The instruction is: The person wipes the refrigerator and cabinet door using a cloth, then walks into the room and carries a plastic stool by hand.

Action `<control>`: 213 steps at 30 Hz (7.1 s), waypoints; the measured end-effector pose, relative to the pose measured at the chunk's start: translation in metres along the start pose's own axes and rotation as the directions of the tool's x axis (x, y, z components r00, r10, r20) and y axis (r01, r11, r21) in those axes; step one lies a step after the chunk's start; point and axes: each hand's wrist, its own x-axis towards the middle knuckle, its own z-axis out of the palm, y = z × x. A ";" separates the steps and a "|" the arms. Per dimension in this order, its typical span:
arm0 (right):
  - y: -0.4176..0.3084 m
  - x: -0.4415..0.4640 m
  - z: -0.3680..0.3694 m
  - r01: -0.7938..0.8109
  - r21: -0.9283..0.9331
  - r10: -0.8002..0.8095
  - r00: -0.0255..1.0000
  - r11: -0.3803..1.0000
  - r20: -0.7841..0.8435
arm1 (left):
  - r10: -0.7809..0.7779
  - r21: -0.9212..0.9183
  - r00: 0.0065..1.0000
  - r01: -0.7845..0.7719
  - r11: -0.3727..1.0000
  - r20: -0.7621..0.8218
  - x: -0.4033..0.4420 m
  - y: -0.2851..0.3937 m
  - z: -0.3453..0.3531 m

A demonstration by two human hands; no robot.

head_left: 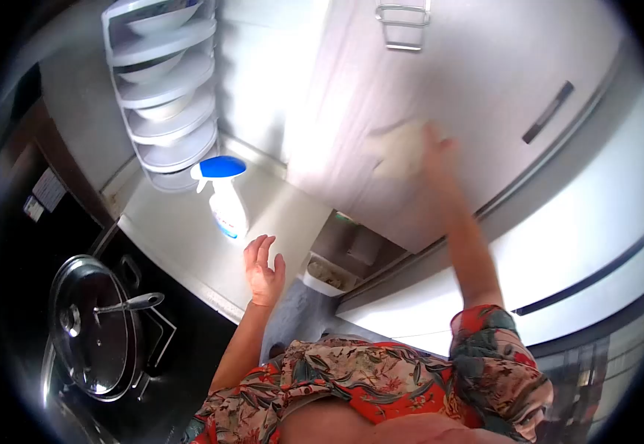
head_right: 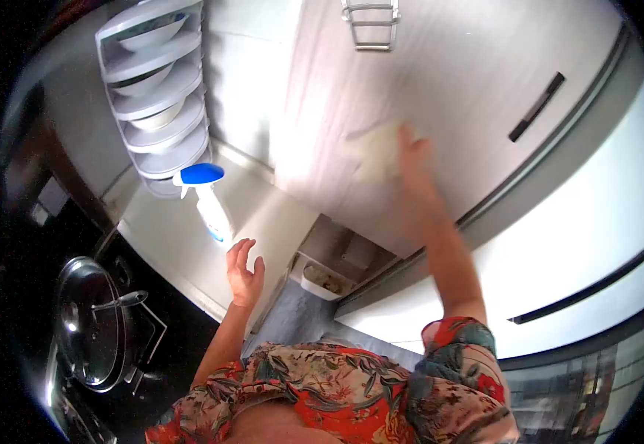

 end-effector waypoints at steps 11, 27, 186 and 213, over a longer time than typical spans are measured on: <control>-0.069 0.093 -0.057 0.596 -0.704 -0.547 0.763 0.387 0.345 | 0.059 -0.232 0.989 -0.026 0.972 0.138 0.019 0.039 0.068; -0.085 0.119 -0.055 0.753 -0.650 -0.932 0.299 0.100 0.203 | 0.056 -0.118 0.986 -0.038 0.992 0.160 0.022 0.017 0.064; -0.204 0.101 0.085 0.902 -0.429 -0.947 0.173 0.042 0.271 | -0.793 0.714 0.183 0.353 0.604 0.581 0.223 -0.072 -0.181; -0.089 0.132 -0.087 0.466 -0.787 -0.805 0.590 0.405 -0.065 | -0.752 0.759 0.194 0.048 0.649 0.630 0.267 -0.055 -0.166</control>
